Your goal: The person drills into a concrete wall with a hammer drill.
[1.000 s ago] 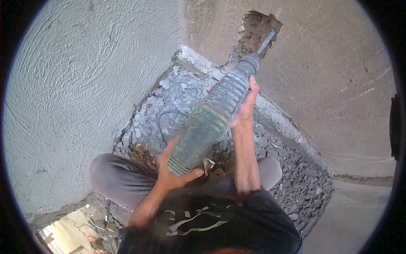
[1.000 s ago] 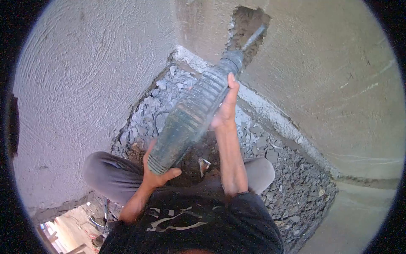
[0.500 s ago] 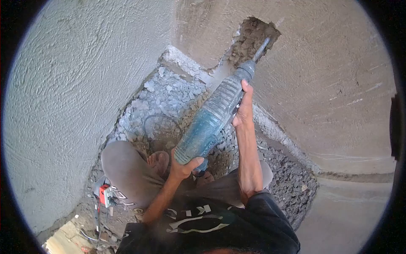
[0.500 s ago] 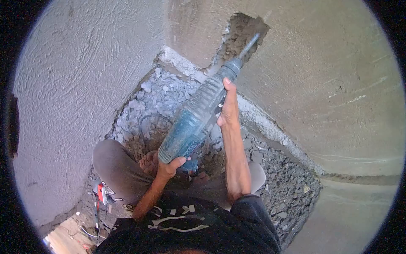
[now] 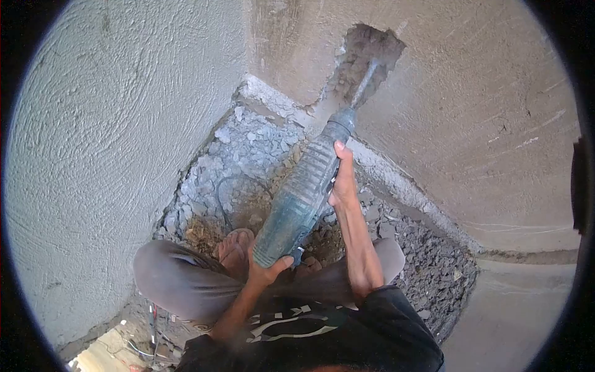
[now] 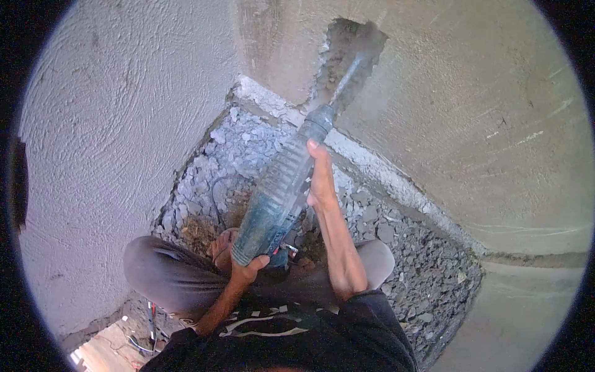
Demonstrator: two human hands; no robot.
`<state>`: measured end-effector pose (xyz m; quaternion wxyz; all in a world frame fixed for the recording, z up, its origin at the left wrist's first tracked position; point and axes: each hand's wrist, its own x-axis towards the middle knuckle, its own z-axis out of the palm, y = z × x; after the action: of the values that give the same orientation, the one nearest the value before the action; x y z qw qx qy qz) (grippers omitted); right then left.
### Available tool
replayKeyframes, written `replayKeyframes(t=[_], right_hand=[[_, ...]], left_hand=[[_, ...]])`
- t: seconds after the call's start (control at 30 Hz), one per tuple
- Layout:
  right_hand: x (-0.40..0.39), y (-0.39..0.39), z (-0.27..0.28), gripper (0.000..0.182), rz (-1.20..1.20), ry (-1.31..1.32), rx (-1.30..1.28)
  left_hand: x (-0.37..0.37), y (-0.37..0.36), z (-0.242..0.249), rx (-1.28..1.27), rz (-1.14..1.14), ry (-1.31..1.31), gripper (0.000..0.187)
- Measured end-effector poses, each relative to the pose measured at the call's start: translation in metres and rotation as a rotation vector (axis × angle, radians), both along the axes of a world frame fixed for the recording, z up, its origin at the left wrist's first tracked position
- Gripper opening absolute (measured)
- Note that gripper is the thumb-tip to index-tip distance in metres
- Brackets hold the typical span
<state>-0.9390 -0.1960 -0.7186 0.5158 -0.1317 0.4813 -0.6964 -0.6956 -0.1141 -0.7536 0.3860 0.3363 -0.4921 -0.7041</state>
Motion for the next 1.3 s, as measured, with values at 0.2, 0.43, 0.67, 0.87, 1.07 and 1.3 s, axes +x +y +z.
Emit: replayKeyframes(t=[0.2, 0.43, 0.67, 0.87, 1.07, 1.3], right_hand=[[-0.002, 0.007, 0.004, 0.057, 0.019, -0.015, -0.073], [-0.015, 0.008, 0.001, 0.054, -0.014, -0.044, -0.032], [-0.029, 0.0, 0.003, 0.055, -0.046, 0.091, 0.053], [-0.045, 0.001, 0.005, 0.055, 0.0, -0.011, 0.065], [-0.033, 0.006, -0.001, 0.055, -0.025, 0.046, 0.1], [-0.001, 0.009, -0.022, 0.058, 0.047, -0.002, 0.07]], left_hand=[[-0.001, 0.003, -0.002, -0.029, -0.007, -0.055, 0.064], [-0.014, -0.003, -0.006, -0.042, -0.06, -0.114, 0.06], [-0.026, -0.002, -0.019, 0.097, -0.084, 0.038, 0.053], [-0.043, 0.008, -0.014, 0.124, -0.021, 0.067, 0.054], [-0.039, 0.004, -0.023, -0.029, -0.033, -0.02, 0.053], [-0.002, 0.01, 0.007, 0.015, 0.027, -0.083, 0.052]])
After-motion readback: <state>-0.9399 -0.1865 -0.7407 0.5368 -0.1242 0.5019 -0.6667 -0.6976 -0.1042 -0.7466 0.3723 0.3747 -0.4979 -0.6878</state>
